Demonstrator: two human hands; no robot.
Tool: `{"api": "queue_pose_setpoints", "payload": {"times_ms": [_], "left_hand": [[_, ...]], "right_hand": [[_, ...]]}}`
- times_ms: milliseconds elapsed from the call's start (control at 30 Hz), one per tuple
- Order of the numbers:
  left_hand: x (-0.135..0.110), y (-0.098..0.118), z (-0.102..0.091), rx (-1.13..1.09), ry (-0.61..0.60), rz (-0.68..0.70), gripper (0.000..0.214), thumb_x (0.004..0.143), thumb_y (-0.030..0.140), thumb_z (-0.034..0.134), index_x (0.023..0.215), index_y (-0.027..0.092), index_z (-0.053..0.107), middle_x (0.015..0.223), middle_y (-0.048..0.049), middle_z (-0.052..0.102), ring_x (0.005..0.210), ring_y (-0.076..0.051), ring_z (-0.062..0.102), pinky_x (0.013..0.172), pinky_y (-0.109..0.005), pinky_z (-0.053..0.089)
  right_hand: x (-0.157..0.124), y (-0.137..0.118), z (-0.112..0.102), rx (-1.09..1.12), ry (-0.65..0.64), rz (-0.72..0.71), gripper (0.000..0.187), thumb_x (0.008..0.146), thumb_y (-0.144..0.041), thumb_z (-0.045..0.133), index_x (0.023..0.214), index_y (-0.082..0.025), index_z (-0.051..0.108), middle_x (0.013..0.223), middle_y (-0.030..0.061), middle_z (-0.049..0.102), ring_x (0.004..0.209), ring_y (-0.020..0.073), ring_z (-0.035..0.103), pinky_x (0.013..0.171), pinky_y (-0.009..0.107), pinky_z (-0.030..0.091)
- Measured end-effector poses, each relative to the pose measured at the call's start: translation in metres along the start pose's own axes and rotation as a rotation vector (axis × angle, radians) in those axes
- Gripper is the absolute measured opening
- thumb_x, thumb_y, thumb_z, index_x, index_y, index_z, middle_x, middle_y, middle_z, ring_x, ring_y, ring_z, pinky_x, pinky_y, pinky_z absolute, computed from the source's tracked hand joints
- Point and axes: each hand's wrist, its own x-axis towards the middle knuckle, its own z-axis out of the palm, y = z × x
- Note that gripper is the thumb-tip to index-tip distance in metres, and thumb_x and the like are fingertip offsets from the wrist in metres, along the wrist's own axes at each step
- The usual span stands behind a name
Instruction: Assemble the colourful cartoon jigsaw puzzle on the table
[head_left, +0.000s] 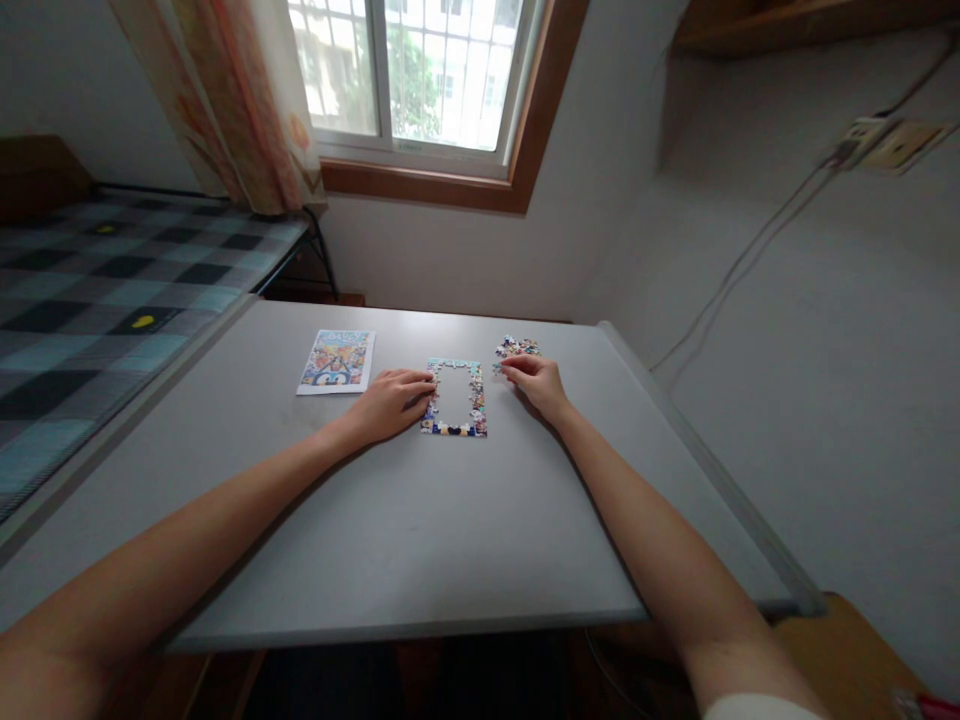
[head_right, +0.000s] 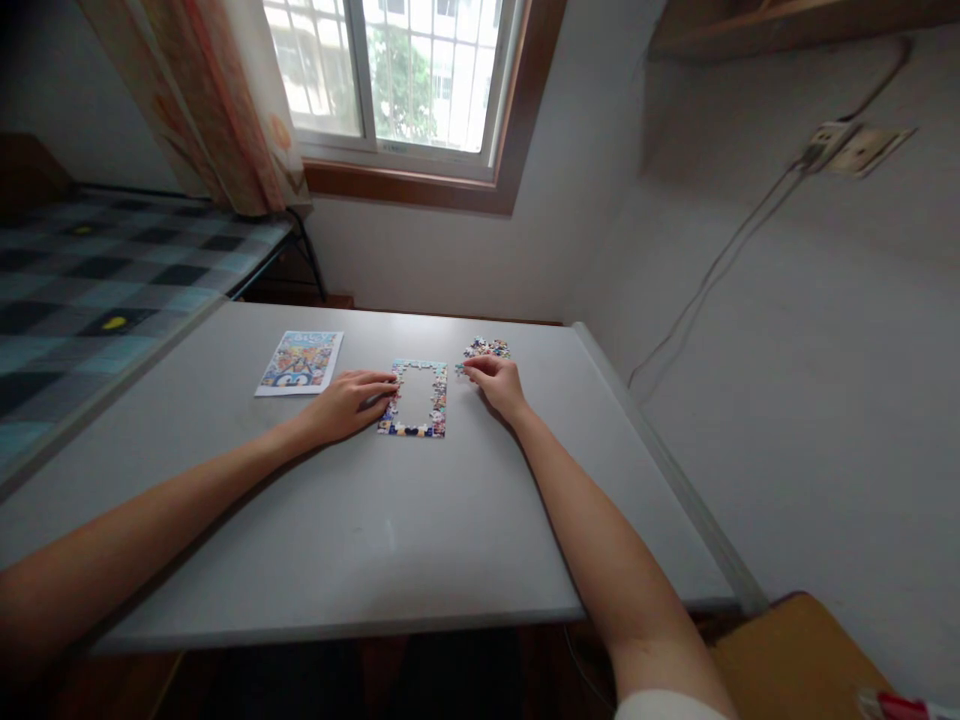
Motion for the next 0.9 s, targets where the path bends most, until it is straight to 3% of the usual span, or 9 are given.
{"api": "queue_pose_setpoints", "payload": {"times_ms": [333, 667, 900], "left_hand": [[0.0007, 0.0016, -0.0009, 0.013, -0.005, -0.007, 0.03, 0.096, 0.032, 0.049, 0.112, 0.022, 0.073, 0.124, -0.0082, 0.07, 0.113, -0.025, 0.066, 0.099, -0.046, 0.051], [0.0004, 0.0016, -0.0023, 0.026, -0.022, -0.01, 0.031, 0.097, 0.033, 0.048, 0.111, 0.023, 0.073, 0.125, -0.0073, 0.069, 0.113, -0.025, 0.066, 0.1, -0.046, 0.05], [0.001, 0.0023, -0.0014, 0.007, -0.007, -0.016, 0.03, 0.096, 0.033, 0.049, 0.111, 0.022, 0.073, 0.124, -0.0084, 0.069, 0.112, -0.026, 0.065, 0.099, -0.047, 0.05]], "right_hand": [[-0.0007, -0.0012, 0.0015, -0.023, -0.019, -0.031, 0.025, 0.062, -0.041, 0.073, 0.075, -0.019, 0.073, 0.073, 0.0031, 0.072, 0.065, 0.0157, 0.062, 0.064, 0.03, 0.052], [-0.0026, -0.0002, 0.0018, -0.017, -0.065, -0.024, 0.043, 0.068, -0.041, 0.063, 0.102, -0.016, 0.074, 0.07, -0.0014, 0.063, 0.051, 0.0075, 0.042, 0.045, 0.021, 0.032], [-0.0024, 0.0005, 0.0004, -0.081, -0.065, -0.043, 0.032, 0.068, -0.038, 0.061, 0.088, -0.016, 0.074, 0.068, 0.0004, 0.064, 0.056, 0.0105, 0.048, 0.051, 0.024, 0.038]]}}
